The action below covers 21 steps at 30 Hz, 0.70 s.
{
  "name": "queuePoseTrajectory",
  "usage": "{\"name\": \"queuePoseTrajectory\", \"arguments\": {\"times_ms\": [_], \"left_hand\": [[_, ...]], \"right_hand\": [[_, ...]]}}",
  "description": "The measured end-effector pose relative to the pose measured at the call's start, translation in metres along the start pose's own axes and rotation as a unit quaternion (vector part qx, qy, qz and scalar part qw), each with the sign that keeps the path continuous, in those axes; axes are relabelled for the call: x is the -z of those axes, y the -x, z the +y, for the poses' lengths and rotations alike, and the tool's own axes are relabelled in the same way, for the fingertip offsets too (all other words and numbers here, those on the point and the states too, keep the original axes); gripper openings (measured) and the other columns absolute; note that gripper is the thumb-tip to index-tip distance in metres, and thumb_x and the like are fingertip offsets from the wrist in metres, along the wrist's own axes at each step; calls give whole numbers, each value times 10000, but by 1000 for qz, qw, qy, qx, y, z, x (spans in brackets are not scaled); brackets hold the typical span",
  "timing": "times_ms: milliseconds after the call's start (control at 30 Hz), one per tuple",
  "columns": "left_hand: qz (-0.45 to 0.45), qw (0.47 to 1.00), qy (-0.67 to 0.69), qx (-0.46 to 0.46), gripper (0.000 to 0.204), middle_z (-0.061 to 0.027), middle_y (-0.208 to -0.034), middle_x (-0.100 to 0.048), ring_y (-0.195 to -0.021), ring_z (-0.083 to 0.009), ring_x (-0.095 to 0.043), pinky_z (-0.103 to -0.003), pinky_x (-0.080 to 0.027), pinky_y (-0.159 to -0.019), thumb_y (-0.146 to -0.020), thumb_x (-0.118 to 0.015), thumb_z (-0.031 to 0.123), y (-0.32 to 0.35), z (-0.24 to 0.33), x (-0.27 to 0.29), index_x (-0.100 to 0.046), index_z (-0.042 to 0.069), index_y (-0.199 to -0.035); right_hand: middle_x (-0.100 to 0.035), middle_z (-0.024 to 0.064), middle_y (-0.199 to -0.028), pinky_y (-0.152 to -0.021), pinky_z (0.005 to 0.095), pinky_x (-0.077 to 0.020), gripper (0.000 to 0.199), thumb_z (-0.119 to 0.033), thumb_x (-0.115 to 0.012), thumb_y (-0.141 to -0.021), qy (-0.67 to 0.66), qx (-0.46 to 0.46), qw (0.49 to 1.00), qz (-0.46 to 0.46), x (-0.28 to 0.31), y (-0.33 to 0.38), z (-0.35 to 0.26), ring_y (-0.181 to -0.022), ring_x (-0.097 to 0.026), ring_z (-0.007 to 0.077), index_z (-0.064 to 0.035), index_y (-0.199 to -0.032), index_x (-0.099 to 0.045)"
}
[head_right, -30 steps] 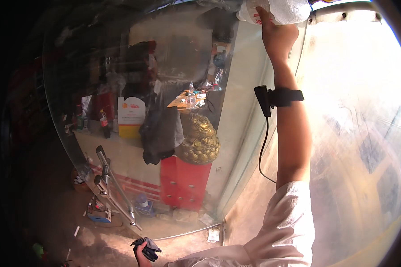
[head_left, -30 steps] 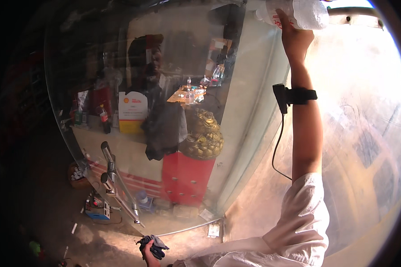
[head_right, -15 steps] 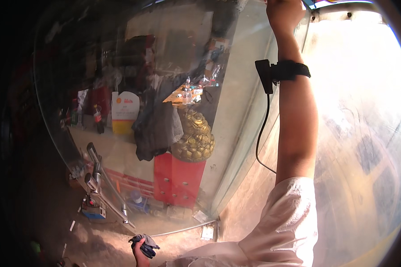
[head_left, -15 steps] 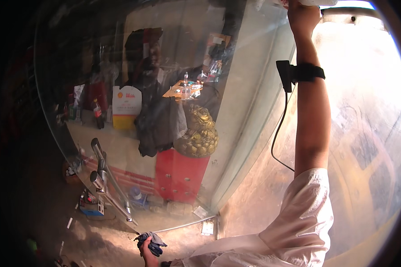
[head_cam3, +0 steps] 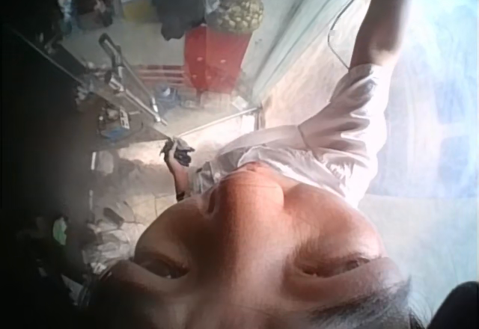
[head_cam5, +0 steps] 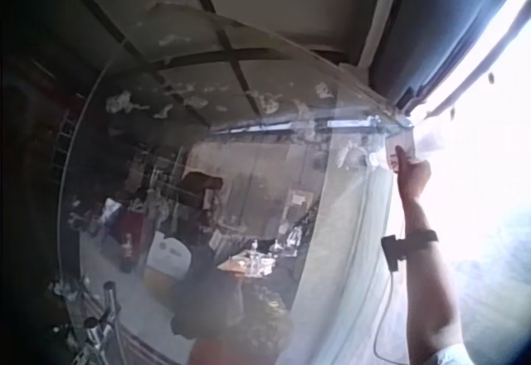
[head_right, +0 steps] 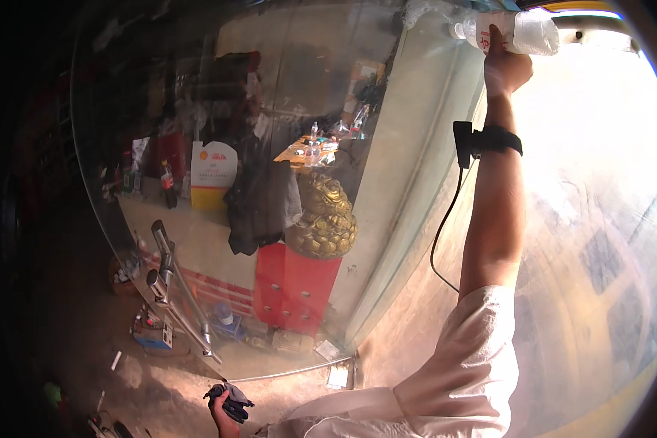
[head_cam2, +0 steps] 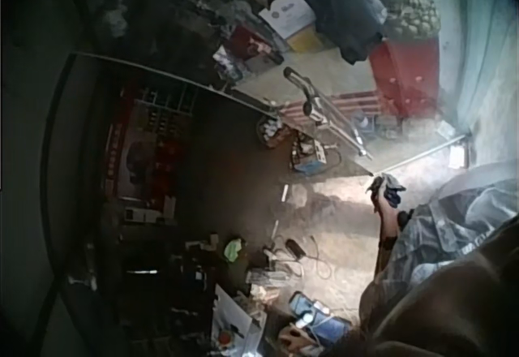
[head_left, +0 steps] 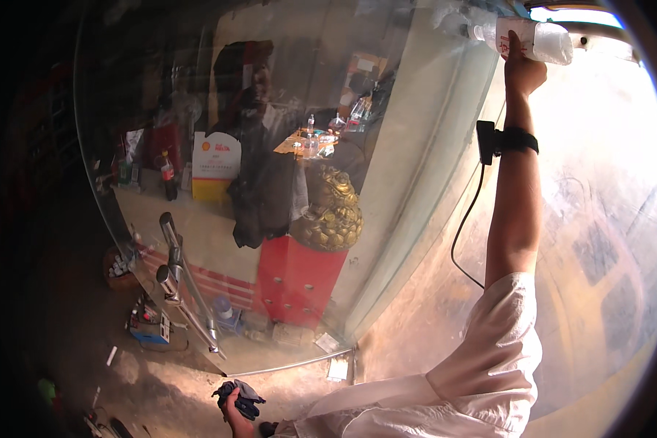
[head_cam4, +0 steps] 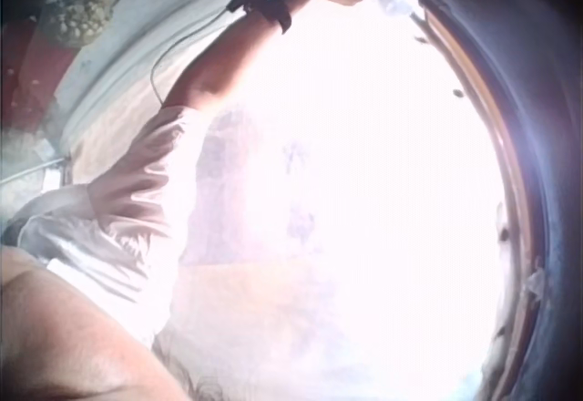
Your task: The person sprays liquid from a plastic bottle onto a glass partition and wipes the surface with a cloth.
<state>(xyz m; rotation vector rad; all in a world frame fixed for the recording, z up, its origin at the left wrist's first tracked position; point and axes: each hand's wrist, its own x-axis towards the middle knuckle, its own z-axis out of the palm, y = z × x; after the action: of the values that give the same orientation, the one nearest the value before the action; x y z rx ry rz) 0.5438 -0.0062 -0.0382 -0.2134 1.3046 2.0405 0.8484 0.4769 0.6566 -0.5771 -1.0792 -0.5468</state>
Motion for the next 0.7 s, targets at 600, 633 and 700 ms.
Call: {"name": "queuePoseTrajectory", "arguments": {"times_ms": [600, 633, 700], "left_hand": [[-54, 998, 10, 14, 277, -56, -996, -678, -917, -196, -660, -320, -524, -810, -810, -643, 126, -12, -15, 31, -673, 43, -1072], [-55, 998, 8, 15, 277, -56, -996, -678, -917, -196, -660, -320, -524, -810, -810, -643, 126, -12, -14, 28, -673, 43, -1072], [-61, 998, 4, 8, 259, -55, -993, -678, -915, -190, -661, -313, -520, -796, -809, -648, 125, -12, -13, 22, -671, 48, -1054]], "right_hand": [[-642, 172, -1170, -764, 348, -651, 622, -165, -863, -764, -263, -101, 955, -93, 25, 32, -9, -996, -680, 237, 83, -1249, -564], [-642, 172, -1170, -764, 348, -651, 622, -165, -863, -764, -261, -101, 956, -93, 26, 31, -7, -996, -680, 237, 83, -1249, -564], [-636, 168, -1173, -769, 354, -653, 629, -138, -857, -766, -308, -115, 937, -115, 24, 29, -3, -990, -683, 252, 77, -1267, -543]]}}
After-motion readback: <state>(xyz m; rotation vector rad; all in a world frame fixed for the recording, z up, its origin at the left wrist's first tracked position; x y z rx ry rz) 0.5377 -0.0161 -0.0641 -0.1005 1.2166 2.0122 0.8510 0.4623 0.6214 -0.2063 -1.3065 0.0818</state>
